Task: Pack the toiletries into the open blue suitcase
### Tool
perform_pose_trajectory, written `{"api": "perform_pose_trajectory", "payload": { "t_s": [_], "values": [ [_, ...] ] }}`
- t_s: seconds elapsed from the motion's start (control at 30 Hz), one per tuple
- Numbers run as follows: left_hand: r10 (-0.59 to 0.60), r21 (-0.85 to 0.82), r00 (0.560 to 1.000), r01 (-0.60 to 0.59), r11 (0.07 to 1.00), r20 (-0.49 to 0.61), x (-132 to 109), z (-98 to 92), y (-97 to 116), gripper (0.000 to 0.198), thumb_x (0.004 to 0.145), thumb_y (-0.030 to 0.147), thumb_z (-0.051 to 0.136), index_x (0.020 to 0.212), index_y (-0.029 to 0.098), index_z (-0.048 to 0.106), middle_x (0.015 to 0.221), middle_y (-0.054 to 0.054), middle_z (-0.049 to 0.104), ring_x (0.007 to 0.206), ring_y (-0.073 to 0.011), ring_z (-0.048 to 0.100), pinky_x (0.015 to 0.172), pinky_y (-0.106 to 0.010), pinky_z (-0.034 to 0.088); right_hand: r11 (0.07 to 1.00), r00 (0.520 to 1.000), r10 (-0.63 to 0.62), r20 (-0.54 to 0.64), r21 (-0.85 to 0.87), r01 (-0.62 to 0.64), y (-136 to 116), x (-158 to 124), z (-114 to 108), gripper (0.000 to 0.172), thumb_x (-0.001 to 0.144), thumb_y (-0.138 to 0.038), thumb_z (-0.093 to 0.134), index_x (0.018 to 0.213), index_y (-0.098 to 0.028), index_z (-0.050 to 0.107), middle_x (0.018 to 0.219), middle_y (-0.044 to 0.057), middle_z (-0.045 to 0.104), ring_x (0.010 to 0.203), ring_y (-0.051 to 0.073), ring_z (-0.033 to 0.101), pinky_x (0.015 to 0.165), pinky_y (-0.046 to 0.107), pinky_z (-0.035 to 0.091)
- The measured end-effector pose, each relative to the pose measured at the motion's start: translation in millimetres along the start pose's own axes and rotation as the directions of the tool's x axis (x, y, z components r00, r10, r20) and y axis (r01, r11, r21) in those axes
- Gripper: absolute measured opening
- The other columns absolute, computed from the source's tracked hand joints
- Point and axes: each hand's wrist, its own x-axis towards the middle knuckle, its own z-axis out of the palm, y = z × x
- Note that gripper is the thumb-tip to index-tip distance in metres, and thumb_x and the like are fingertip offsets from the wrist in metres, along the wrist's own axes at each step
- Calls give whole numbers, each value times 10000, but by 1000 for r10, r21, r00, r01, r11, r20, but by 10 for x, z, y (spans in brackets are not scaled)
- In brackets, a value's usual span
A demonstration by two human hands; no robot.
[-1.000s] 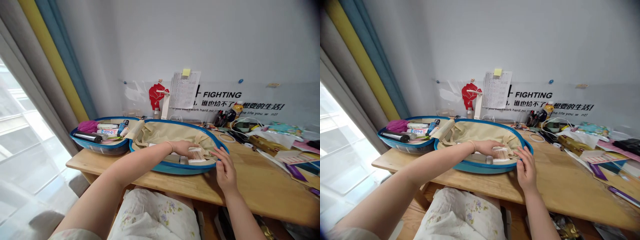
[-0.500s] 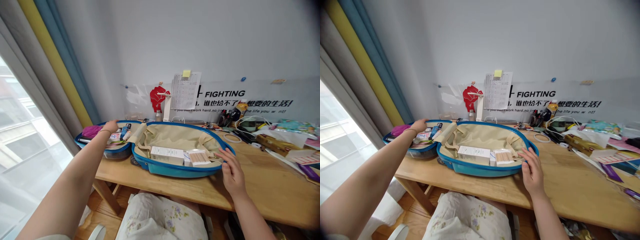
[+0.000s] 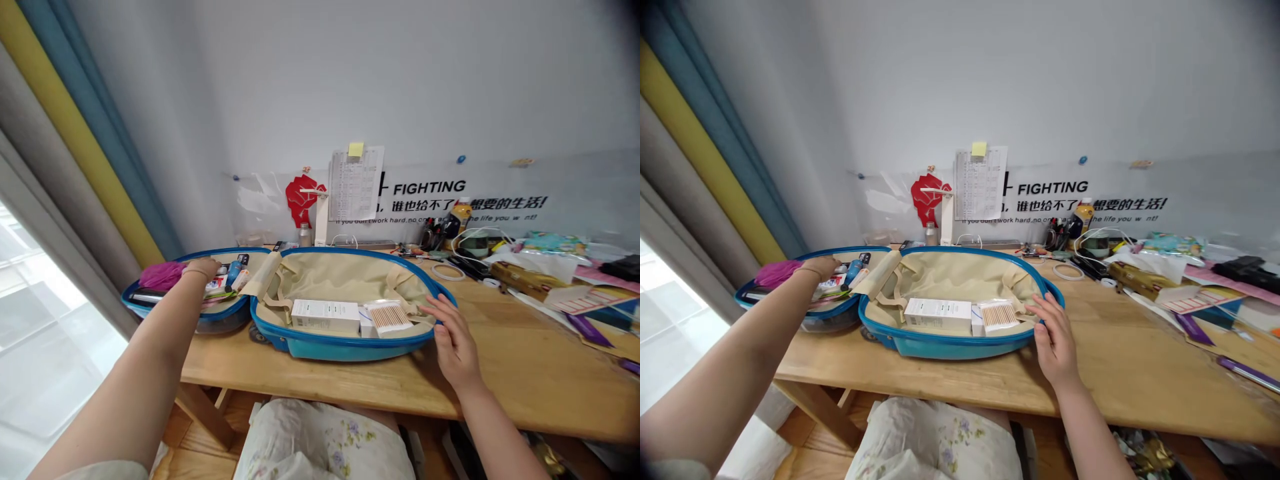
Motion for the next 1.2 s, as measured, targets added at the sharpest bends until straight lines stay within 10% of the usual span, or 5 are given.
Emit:
{"api": "perform_pose_trajectory", "payload": {
  "t_s": [0.47,0.7,0.9,1.03,1.2],
  "values": [
    [15,17,981,-12,1000,-193,-323,-284,46,447,906,201,363,1328,75,441,1240,-208,574,1060,-276,641,906,-351,480,1000,1000,11,-15,10,-11,-10,4,8,320,953,-376,397,1079,-235,654,1218,95,646,1300,265,489,1076,523,398],
    [334,-40,756,-428,903,-562,-576,-1158,889,505,907,329,414,1385,165,405,1225,-137,523,1080,-265,589,909,-343,478,1000,1000,-10,-11,18,10,-7,9,6,302,953,-343,398,1090,-234,643,1225,95,639,1312,263,476,1090,531,375],
    [751,34,570,-789,614,-333,-725,-1288,2157,524,888,310,478,1401,225,416,1166,-91,552,886,-183,615,827,-278,469,1000,1000,24,-4,13,-24,-21,15,-2,329,951,-394,390,1068,-229,650,1211,104,643,1311,270,478,1085,545,381],
    [789,4,596,-797,604,-150,-662,-1098,2542,531,897,303,464,1420,230,410,1210,-119,552,936,-216,626,858,-311,462,999,999,31,11,6,-31,-20,10,-9,341,952,-396,383,1080,-229,652,1220,103,642,1315,272,474,1091,545,378],
    [742,-104,669,-742,663,-46,-537,-914,2502,535,900,314,458,1430,281,396,1306,-124,526,1069,-247,611,939,-346,446,1000,1000,12,6,4,-12,-4,2,-4,323,950,-369,392,1080,-225,650,1221,102,643,1310,279,477,1083,550,381]
  ]
}}
